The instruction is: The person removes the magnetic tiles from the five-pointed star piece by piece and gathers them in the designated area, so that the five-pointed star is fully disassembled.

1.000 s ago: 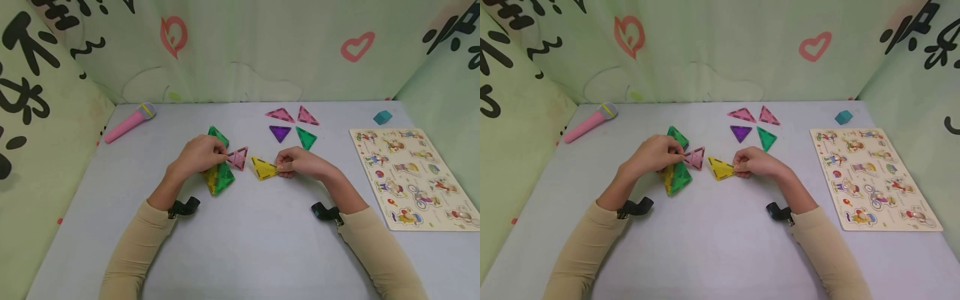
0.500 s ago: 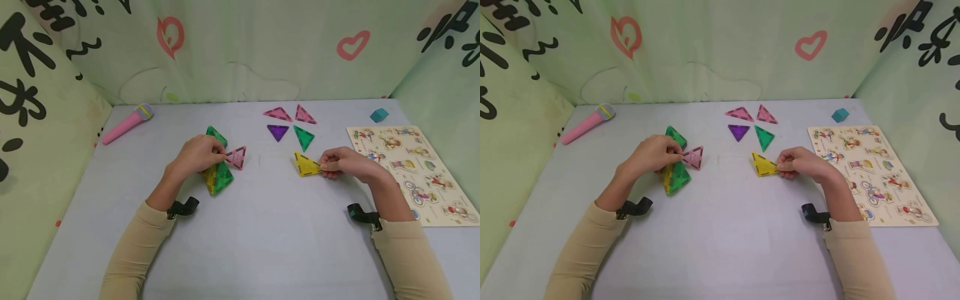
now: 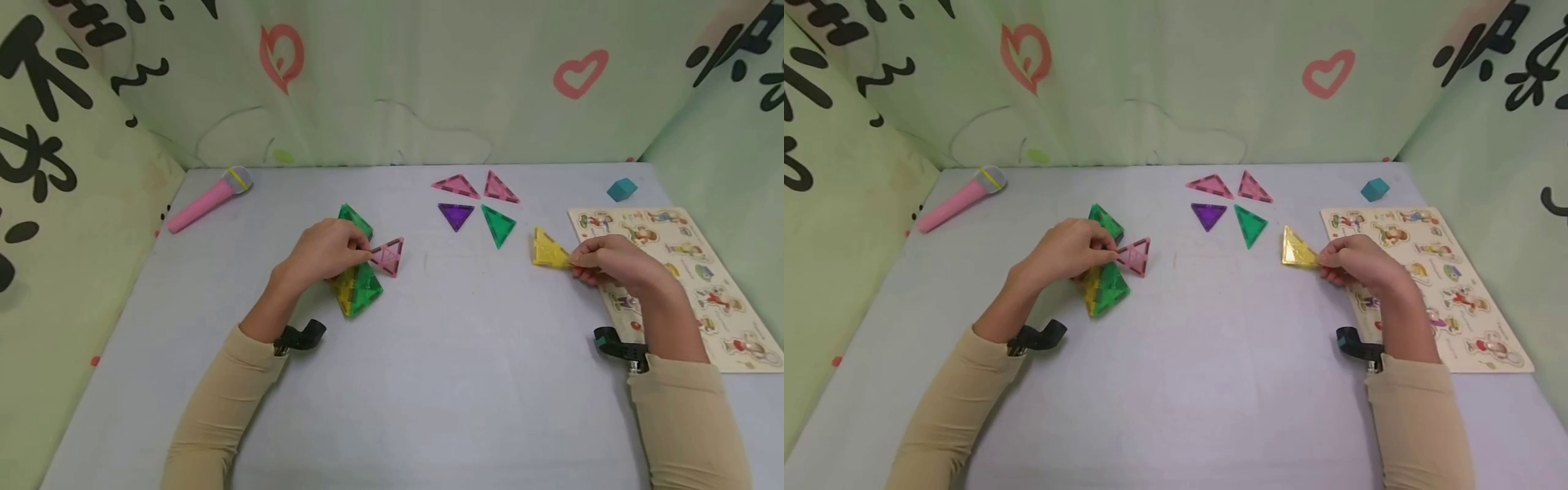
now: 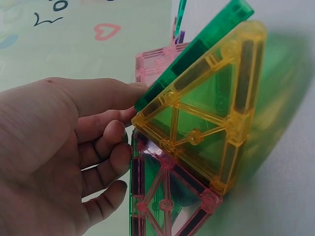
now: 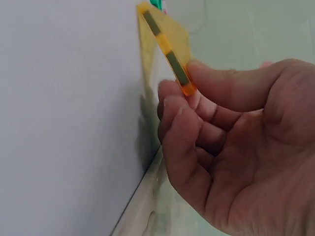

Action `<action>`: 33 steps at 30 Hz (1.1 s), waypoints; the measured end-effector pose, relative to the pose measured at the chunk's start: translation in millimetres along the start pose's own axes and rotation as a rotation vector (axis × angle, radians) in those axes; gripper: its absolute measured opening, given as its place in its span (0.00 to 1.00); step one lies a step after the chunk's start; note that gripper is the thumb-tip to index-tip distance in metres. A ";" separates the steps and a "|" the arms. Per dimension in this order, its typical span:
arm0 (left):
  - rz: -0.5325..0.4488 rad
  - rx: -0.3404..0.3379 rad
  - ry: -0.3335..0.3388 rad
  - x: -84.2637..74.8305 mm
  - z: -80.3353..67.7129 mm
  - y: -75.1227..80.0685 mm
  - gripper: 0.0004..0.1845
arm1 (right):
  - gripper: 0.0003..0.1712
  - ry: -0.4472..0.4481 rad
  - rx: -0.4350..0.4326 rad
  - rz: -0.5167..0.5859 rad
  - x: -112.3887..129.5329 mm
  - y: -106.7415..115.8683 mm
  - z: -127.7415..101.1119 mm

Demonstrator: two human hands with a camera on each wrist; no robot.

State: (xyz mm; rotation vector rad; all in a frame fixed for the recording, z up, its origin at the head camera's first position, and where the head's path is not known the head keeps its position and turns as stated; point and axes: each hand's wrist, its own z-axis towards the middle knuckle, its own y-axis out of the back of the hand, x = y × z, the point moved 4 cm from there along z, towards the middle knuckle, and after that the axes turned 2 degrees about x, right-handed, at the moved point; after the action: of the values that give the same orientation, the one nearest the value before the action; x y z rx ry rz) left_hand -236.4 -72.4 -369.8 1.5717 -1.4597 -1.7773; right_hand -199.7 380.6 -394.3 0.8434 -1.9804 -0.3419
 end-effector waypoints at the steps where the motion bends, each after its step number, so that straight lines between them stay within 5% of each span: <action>1: -0.002 0.000 0.001 0.5 -0.4 0.1 0.08 | 0.18 -0.008 -0.013 -0.017 1.8 -0.7 0.6; 12: 0.003 -0.005 -0.011 2.1 0.3 -1.1 0.09 | 0.20 -0.047 -0.205 -0.282 11.1 -10.6 5.3; 19: 0.009 -0.006 -0.004 2.9 1.1 -1.8 0.09 | 0.18 0.076 -0.291 -0.373 47.9 -32.3 5.8; 33: -0.021 0.006 -0.016 2.6 1.3 -0.7 0.08 | 0.12 0.335 -0.093 -0.300 119.0 -105.3 34.9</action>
State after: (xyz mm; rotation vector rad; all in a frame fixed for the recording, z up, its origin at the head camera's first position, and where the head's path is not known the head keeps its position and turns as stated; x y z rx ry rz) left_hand -238.2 -73.6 -371.9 1.5849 -1.4622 -1.8028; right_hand -224.4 219.8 -392.6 1.0649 -1.5201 -0.4310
